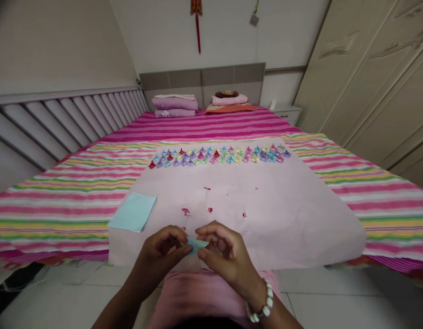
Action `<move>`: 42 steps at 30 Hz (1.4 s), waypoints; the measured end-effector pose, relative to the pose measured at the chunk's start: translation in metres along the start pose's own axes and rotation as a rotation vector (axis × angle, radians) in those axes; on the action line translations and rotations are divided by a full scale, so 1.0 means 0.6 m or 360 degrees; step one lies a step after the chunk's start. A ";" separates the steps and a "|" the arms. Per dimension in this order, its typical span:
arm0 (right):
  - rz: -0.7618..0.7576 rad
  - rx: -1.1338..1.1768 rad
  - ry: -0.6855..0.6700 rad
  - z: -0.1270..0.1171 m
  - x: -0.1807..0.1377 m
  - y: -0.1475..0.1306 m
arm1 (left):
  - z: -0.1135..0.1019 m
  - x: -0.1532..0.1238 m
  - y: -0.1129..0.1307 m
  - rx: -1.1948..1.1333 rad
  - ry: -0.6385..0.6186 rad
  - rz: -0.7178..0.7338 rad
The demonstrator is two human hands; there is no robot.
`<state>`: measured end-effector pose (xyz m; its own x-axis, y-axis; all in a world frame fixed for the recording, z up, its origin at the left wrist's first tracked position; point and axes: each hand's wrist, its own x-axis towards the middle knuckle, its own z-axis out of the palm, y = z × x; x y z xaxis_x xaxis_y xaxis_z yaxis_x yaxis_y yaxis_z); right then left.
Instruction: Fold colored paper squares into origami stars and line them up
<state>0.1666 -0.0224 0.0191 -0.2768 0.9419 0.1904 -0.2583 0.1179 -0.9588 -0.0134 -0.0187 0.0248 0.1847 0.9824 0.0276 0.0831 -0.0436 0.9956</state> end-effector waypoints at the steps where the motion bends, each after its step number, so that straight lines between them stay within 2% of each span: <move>1: 0.0057 0.0033 0.0025 0.000 0.000 0.001 | 0.001 -0.001 -0.002 0.0046 0.0028 0.0001; 3: 0.0126 0.0028 0.0071 0.001 0.003 0.002 | 0.002 -0.002 -0.004 0.0059 0.0033 -0.0004; 10: 0.0143 -0.0078 0.0134 0.007 0.013 -0.003 | 0.005 -0.002 -0.007 0.0022 -0.0010 -0.0014; 20: 0.0079 -0.0106 0.0187 0.008 0.012 -0.002 | 0.013 0.002 0.009 0.0116 -0.0077 0.0041; 25: 0.0053 -0.0132 0.0224 0.010 0.013 -0.002 | 0.012 0.002 0.007 0.0164 -0.0001 0.0075; 29: 0.0112 -0.0096 0.0251 0.010 0.013 0.001 | 0.008 0.007 -0.001 -0.0046 0.0148 -0.0066; 32: 0.0242 -0.0060 0.0286 0.006 0.013 0.004 | 0.004 0.010 -0.008 -0.0206 0.0173 -0.0146; 38: 0.0294 0.0092 0.0139 -0.008 0.015 0.012 | 0.007 0.015 -0.015 -0.0247 0.0309 -0.0202; 42: 0.0264 0.0007 0.0236 -0.009 0.016 0.016 | 0.020 0.016 -0.020 -0.0205 0.0244 -0.0207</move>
<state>0.1668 -0.0103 0.0108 -0.1769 0.9842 -0.0033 -0.2247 -0.0436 -0.9735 -0.0008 -0.0108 0.0123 0.0286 0.9948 -0.0982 -0.0313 0.0991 0.9946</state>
